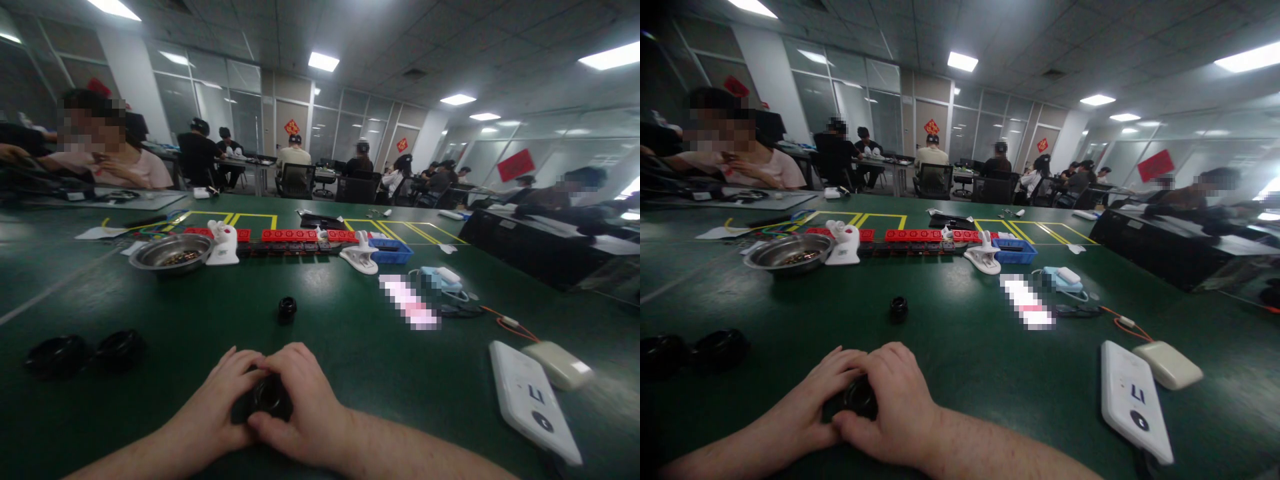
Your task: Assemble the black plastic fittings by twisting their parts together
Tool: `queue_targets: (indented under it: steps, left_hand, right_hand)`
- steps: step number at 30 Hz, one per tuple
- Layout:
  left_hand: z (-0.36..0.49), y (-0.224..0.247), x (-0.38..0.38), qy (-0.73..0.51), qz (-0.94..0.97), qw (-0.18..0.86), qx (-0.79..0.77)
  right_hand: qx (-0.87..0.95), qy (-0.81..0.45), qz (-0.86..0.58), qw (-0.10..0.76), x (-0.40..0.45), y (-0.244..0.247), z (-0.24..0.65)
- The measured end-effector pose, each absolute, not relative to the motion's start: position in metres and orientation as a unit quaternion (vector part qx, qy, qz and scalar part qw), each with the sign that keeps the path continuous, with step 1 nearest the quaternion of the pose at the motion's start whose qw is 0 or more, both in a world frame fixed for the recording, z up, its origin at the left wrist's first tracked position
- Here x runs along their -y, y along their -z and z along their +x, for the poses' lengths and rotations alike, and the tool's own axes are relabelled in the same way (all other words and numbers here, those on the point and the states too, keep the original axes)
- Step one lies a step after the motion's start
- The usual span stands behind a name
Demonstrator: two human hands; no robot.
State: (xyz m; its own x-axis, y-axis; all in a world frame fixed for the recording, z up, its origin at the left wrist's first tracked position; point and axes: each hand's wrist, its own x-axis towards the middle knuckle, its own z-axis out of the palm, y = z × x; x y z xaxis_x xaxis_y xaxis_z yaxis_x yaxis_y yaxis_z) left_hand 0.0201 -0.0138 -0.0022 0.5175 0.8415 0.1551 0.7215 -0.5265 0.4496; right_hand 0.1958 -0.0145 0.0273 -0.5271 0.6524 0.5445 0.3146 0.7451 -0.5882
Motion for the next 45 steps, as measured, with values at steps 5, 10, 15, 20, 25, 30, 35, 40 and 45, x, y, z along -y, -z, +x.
queue_targets:
  steps: [5, 10, 15, 20, 25, 30, 35, 40, 45]
  left_hand:
    - [0.019, 0.002, 0.013, -0.175, 0.857, 0.169, -0.454]
    - [0.019, -0.001, 0.013, -0.172, 0.855, 0.177, -0.456]
    - [0.02, 0.0, 0.014, -0.182, 0.853, 0.171, -0.458]
    - [0.019, 0.005, 0.014, -0.207, 0.852, 0.147, -0.459]
    - [0.017, 0.009, 0.014, -0.203, 0.852, 0.149, -0.46]
    - [0.014, 0.007, 0.014, -0.2, 0.852, 0.173, -0.452]
    - [0.014, 0.003, 0.015, -0.195, 0.855, 0.191, -0.441]
    - [0.017, -0.002, 0.015, -0.192, 0.857, 0.192, -0.438]
    - [0.018, -0.004, 0.013, -0.191, 0.856, 0.213, -0.431]
  right_hand:
    - [0.85, -0.244, -0.235, 0.402, 0.015, -0.03, 0.195]
    - [0.847, -0.234, -0.233, 0.417, 0.015, -0.031, 0.196]
    - [0.845, -0.22, -0.297, 0.387, 0.014, -0.025, 0.195]
    - [0.852, -0.239, -0.255, 0.389, 0.015, -0.025, 0.195]
    - [0.844, -0.228, -0.261, 0.409, 0.014, -0.026, 0.196]
    - [0.85, -0.232, -0.282, 0.379, 0.013, -0.023, 0.195]
    - [0.843, -0.272, -0.259, 0.384, 0.013, -0.025, 0.196]
    - [0.849, -0.285, -0.229, 0.383, 0.013, -0.028, 0.197]
    - [0.839, -0.239, -0.27, 0.407, 0.014, -0.029, 0.197]
